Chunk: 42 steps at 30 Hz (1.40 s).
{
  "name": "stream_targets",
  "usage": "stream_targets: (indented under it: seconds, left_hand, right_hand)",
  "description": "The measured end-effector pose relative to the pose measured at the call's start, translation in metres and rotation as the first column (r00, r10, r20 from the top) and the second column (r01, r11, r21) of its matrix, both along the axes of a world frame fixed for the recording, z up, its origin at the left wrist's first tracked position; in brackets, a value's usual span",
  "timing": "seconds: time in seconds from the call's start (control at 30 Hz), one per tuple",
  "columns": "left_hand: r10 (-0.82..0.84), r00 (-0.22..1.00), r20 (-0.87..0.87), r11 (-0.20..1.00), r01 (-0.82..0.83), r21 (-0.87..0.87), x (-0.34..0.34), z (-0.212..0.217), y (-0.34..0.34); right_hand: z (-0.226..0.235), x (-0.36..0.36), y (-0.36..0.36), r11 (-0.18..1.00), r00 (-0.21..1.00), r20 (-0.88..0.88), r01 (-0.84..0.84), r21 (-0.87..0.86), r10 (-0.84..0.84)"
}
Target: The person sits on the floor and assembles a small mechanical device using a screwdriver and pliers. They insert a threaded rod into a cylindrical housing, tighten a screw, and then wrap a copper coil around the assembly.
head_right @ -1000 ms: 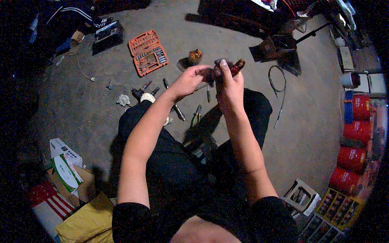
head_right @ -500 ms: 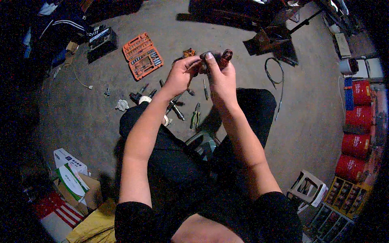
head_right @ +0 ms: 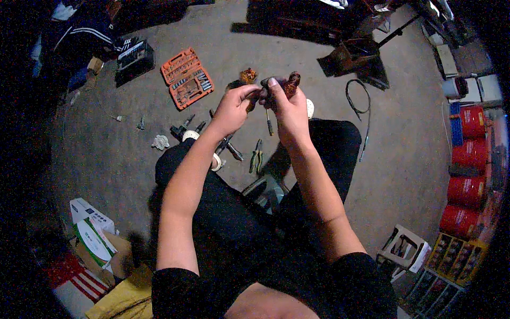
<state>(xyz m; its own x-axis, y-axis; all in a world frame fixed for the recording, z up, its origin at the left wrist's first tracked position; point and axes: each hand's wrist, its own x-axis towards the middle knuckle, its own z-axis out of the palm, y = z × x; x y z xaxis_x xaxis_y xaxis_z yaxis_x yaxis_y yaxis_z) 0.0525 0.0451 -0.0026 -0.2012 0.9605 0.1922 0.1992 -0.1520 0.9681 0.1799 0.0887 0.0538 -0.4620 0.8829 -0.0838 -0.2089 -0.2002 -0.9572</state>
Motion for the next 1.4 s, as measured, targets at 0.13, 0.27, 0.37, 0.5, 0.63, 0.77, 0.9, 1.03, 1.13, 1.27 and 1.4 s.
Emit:
stream_targets:
  seconds: [0.13, 0.27, 0.37, 0.5, 0.63, 0.77, 0.9, 1.03, 1.13, 1.27, 1.4]
  left_hand:
    - [0.014, 1.000, -0.022, 0.999, -0.015, -0.034, 0.002, 0.006, -0.006]
    - [0.086, 0.985, 0.147, 0.992, -0.071, -0.104, 0.005, 0.009, -0.009]
    - [0.111, 0.983, 0.149, 0.993, -0.105, -0.048, -0.001, 0.003, -0.006]
    - [0.056, 0.966, 0.253, 0.997, -0.041, -0.064, 0.001, 0.007, -0.007]
    - [0.031, 0.944, 0.330, 0.998, -0.008, -0.068, 0.006, 0.014, -0.008]
    - [0.008, 0.922, 0.388, 0.994, 0.034, -0.103, 0.007, 0.010, -0.008]
    - [0.091, 0.931, 0.353, 0.987, -0.038, -0.155, 0.011, 0.010, -0.008]
    - [0.068, 0.915, 0.397, 0.990, -0.012, -0.143, 0.012, 0.004, -0.007]
    - [0.070, 0.905, 0.420, 0.990, -0.009, -0.144, 0.013, 0.006, -0.007]
    - [0.094, 0.900, 0.426, 0.986, -0.025, -0.164, 0.011, 0.007, -0.008]
    - [0.088, 0.908, 0.410, 0.986, -0.022, -0.163, 0.011, 0.006, -0.008]
  right_hand:
    - [-0.005, 0.005, 0.003, 0.995, 0.992, 0.099, 0.078, -0.063, -0.072]
    - [-0.011, 0.011, 0.005, 0.957, 0.994, -0.044, 0.084, -0.276, -0.100]
    - [-0.024, 0.017, 0.013, 0.843, 0.909, -0.394, -0.105, -0.528, -0.133]
    - [-0.027, 0.017, 0.009, 0.841, 0.927, -0.319, -0.008, -0.541, -0.197]
    - [-0.044, 0.019, 0.013, 0.907, 0.960, -0.168, 0.142, -0.396, -0.223]
    - [-0.042, 0.023, 0.009, 0.919, 0.962, -0.127, 0.184, -0.349, -0.241]
    - [-0.042, 0.015, 0.002, 0.940, 0.950, -0.200, 0.177, -0.292, -0.241]
    - [-0.039, 0.016, -0.004, 0.963, 0.976, -0.113, 0.160, -0.218, -0.188]
    - [-0.035, 0.014, -0.007, 0.978, 0.985, -0.052, 0.154, -0.142, -0.163]
    - [-0.034, 0.011, -0.009, 0.990, 0.991, -0.010, 0.137, -0.020, -0.137]
    - [-0.036, 0.010, -0.009, 0.988, 0.988, 0.002, 0.153, -0.017, -0.153]
